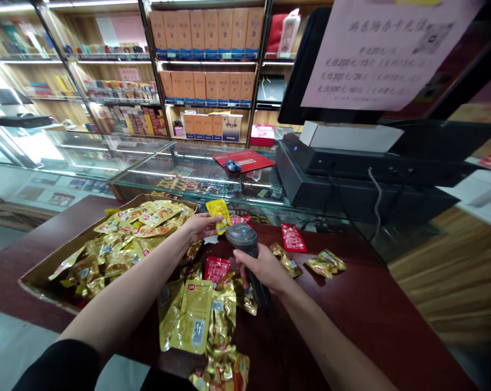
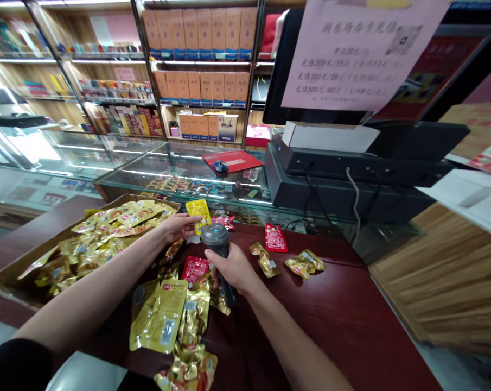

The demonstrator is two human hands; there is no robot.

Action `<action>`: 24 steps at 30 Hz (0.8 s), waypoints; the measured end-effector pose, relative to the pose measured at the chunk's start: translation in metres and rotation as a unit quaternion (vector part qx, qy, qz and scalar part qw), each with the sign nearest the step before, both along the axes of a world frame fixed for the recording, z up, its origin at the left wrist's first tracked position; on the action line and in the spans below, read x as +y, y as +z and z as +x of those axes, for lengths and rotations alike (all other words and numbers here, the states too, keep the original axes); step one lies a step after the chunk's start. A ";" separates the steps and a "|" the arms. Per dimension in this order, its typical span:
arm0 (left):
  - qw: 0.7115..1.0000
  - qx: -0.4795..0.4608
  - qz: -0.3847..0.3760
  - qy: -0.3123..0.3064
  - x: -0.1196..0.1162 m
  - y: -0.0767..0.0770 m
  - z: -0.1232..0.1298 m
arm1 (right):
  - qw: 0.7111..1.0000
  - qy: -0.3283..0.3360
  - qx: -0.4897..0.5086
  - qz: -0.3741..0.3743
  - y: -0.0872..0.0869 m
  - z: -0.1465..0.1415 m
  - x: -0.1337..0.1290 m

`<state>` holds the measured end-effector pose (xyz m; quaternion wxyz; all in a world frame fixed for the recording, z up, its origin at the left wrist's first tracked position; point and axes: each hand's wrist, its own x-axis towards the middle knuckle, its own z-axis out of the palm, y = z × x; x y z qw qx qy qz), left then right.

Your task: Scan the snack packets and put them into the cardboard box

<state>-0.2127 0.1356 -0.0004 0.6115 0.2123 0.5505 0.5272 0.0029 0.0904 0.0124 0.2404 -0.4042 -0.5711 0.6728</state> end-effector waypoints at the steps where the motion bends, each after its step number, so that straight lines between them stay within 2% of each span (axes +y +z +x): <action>1: 1.000 0.003 -0.004 0.002 0.000 0.000 0.000 | 1.000 0.003 0.001 0.000 0.000 0.000 -0.001; 10: 1.000 0.018 -0.012 -0.015 0.002 -0.002 0.002 | 1.000 0.010 -0.005 -0.005 0.002 -0.001 -0.005; 17: 0.999 0.032 -0.012 0.002 0.001 0.002 0.007 | 1.000 0.014 0.007 0.001 -0.003 0.000 -0.003; 24: 1.000 0.025 0.003 -0.013 0.000 -0.002 0.002 | 1.000 0.006 0.003 0.008 0.010 0.002 -0.005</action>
